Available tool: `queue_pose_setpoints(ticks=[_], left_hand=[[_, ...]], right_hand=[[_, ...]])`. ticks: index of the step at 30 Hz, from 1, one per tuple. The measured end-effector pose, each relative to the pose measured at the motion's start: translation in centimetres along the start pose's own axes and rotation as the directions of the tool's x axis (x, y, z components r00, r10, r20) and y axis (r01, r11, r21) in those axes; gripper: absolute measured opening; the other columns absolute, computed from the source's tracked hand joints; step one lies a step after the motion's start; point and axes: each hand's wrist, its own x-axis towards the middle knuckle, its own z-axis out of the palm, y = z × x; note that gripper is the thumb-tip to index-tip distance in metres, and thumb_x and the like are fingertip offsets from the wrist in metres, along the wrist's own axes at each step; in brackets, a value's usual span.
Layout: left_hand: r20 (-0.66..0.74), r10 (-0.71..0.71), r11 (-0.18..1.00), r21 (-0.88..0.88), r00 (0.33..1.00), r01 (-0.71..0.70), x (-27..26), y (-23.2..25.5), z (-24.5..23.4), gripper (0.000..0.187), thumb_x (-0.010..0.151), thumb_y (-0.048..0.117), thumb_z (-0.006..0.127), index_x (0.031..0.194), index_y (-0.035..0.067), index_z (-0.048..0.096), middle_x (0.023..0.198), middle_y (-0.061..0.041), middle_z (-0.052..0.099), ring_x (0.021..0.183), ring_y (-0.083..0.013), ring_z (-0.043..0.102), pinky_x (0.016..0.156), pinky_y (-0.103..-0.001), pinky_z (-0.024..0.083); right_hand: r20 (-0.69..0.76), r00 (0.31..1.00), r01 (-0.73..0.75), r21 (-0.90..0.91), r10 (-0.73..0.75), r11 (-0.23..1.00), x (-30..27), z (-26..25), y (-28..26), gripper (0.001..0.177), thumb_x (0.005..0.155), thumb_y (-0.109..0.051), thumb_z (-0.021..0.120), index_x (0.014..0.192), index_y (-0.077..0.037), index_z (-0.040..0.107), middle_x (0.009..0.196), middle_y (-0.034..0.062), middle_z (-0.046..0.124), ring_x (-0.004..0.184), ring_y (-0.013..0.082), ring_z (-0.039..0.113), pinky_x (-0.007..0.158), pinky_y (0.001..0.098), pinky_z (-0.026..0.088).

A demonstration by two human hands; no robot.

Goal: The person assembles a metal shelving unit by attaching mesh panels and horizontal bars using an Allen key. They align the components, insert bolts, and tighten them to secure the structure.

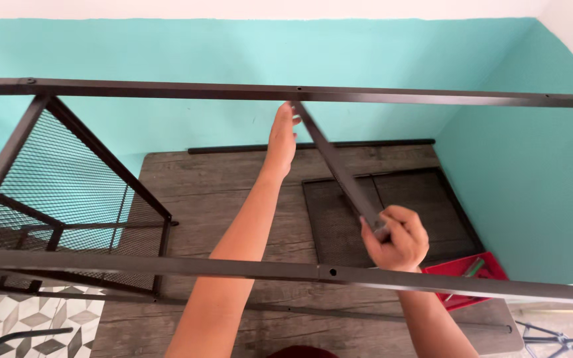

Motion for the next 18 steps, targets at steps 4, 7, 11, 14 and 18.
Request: queue_pose_setpoints(ticks=[4,7,11,14,18], left_hand=[[0.003,0.234,0.943,-0.242,0.972,-0.227,0.7,-0.8,-3.0,0.059,0.110,0.055,0.024,0.125,0.010,0.060,0.115,0.000,0.061,0.107,-0.0187,0.058,0.094,-0.039,0.046],[-0.047,0.266,0.782,-0.573,0.963,-0.244,1.7,0.3,-5.6,0.055,0.115,0.052,0.029,0.095,0.009,0.057,0.078,-0.004,0.055,0.075,-0.0202,0.056,0.076,-0.037,0.047],[-0.097,0.218,0.820,-0.521,0.971,-0.236,3.2,2.3,-9.1,0.050,0.119,0.044,0.033,0.084,0.012,0.050,0.068,0.001,0.044,0.057,-0.0104,0.038,0.056,-0.029,0.035],[-0.105,0.130,0.895,-0.416,0.986,-0.163,3.8,3.3,-9.9,0.048,0.112,0.041,0.031,0.079,0.013,0.053,0.066,0.001,0.047,0.057,-0.0120,0.043,0.056,-0.031,0.038],[-0.036,0.135,0.983,-0.122,0.990,-0.139,3.9,2.7,-8.3,0.052,0.111,0.041,0.030,0.073,0.012,0.052,0.063,0.001,0.048,0.055,-0.0120,0.041,0.054,-0.032,0.038]], right_hand=[[0.103,0.994,-0.002,0.208,-0.020,0.978,0.5,-0.5,-4.0,0.029,0.068,-0.001,0.084,0.094,0.001,0.071,0.100,0.0099,0.063,0.060,0.0107,0.058,0.050,0.0236,0.048],[0.148,0.986,0.028,0.298,-0.075,0.954,1.1,0.6,-7.4,0.037,0.069,-0.004,0.086,0.102,0.004,0.072,0.104,0.0098,0.063,0.062,0.0098,0.061,0.051,0.0234,0.050],[0.067,0.997,-0.042,0.277,0.024,0.960,1.1,4.2,-11.9,0.031,0.073,-0.003,0.088,0.096,0.008,0.070,0.104,0.0119,0.062,0.063,0.0117,0.061,0.049,0.0226,0.049],[-0.014,0.988,-0.144,0.227,0.151,0.963,0.8,6.1,-14.5,0.029,0.076,-0.006,0.090,0.085,0.007,0.066,0.101,0.0110,0.064,0.059,0.0088,0.061,0.046,0.0215,0.049],[-0.050,0.981,-0.167,0.283,0.188,0.944,-1.3,7.2,-15.2,0.029,0.080,-0.014,0.089,0.085,0.003,0.065,0.104,0.0094,0.064,0.068,0.0096,0.064,0.051,0.0217,0.052]])
